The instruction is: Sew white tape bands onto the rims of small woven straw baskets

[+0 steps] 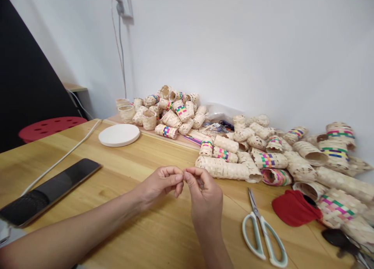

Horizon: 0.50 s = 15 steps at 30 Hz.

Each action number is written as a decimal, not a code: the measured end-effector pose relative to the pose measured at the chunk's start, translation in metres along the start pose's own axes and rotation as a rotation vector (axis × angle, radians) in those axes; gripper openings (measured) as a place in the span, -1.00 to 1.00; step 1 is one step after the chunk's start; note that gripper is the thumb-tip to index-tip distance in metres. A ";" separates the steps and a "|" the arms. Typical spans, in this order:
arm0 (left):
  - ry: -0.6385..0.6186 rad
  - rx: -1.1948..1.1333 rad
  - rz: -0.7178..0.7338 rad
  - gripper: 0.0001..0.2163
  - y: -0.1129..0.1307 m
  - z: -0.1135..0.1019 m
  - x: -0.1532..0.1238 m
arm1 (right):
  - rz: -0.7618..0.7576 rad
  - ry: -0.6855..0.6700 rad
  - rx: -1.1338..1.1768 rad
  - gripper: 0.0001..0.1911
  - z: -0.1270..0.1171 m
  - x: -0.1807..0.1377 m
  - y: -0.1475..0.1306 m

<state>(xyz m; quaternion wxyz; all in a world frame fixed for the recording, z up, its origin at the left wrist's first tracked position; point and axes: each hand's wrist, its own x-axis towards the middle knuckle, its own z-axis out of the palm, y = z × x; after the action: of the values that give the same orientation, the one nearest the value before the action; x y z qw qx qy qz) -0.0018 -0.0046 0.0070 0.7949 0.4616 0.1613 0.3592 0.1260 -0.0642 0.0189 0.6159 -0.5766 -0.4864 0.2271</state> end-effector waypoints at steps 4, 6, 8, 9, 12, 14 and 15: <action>-0.002 0.021 0.018 -0.76 0.000 0.000 0.000 | -0.008 -0.008 0.009 -0.80 0.000 0.001 0.000; 0.002 0.039 0.032 -0.76 0.000 0.001 0.000 | -0.013 -0.009 0.008 -0.80 0.000 0.001 0.000; 0.008 0.063 0.044 -0.76 0.000 0.001 0.000 | -0.018 -0.010 0.007 -0.81 0.000 0.001 0.000; 0.012 0.076 0.051 -0.76 0.001 0.002 0.000 | -0.019 -0.012 0.009 -0.81 0.000 0.001 0.000; 0.021 0.117 0.071 -0.75 0.002 0.002 0.000 | -0.009 -0.013 0.030 -0.80 0.000 0.001 0.000; 0.025 0.149 0.085 -0.75 0.003 0.002 -0.001 | -0.004 -0.028 0.049 -0.80 0.000 0.001 -0.001; 0.024 0.164 0.089 -0.74 0.003 0.002 -0.001 | 0.004 -0.030 0.059 -0.80 0.001 0.001 -0.002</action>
<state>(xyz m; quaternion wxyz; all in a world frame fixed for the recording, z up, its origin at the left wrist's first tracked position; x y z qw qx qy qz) -0.0024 -0.0055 0.0110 0.7358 0.5274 0.1790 0.3852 0.1247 -0.0638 0.0211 0.6247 -0.5558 -0.4875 0.2511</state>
